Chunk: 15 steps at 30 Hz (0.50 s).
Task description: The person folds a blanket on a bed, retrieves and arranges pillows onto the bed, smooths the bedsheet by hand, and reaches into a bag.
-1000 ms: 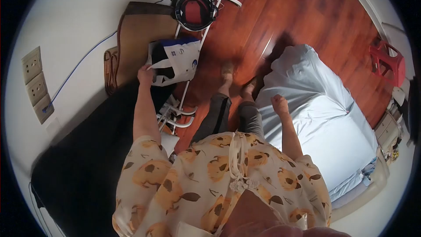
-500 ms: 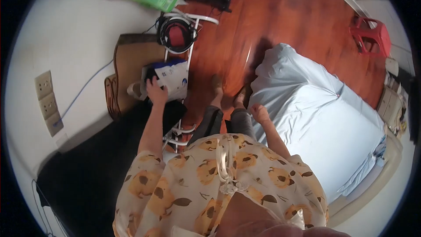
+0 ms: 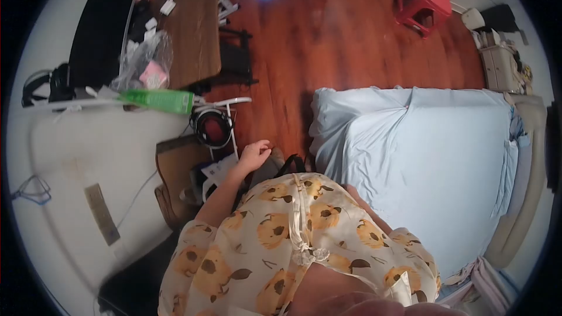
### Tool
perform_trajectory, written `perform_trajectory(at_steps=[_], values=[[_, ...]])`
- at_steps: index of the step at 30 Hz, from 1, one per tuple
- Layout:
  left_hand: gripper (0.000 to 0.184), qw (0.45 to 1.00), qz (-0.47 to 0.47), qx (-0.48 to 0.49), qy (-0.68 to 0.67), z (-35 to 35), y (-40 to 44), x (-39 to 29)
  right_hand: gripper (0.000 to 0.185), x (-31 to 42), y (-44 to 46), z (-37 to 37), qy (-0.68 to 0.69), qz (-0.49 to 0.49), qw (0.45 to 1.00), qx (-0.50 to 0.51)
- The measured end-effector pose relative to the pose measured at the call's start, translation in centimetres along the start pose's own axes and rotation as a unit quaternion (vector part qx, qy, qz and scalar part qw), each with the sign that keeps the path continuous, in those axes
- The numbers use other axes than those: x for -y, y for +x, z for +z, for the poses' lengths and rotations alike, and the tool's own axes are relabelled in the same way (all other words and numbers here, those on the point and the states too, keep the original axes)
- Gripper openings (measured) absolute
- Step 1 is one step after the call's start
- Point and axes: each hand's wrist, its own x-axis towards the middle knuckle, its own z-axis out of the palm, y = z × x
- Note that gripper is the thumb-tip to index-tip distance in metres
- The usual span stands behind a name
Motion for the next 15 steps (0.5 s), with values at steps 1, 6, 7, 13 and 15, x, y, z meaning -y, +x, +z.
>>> perform_trajectory(at_steps=[1, 6, 7, 13, 15], values=[[0.036, 1.000, 0.013, 0.003, 0.006, -0.4, 1.1, -1.0, 0.030, -0.3, -0.2, -0.2, 0.016, 0.005, 1.000, 0.003], [0.036, 0.993, 0.060, 0.095, 0.024, -3.7, 6.8, -4.9, 0.030, 1.9, 1.0, -2.3, 0.093, 0.028, 0.994, -0.043], [0.035, 0.990, 0.075, 0.119, 0.031, -4.8, 8.4, -5.6, 0.030, 2.7, 1.8, -3.1, 0.103, 0.029, 0.992, -0.059], [0.033, 0.983, 0.137, 0.089, 0.084, -13.1, 19.3, -9.5, 0.030, 6.9, 7.3, -7.4, 0.170, 0.029, 0.974, -0.147], [0.032, 0.982, 0.171, 0.070, 0.047, -14.9, 23.2, -9.9, 0.030, 7.8, 8.2, -8.8, 0.193, 0.026, 0.966, -0.171]])
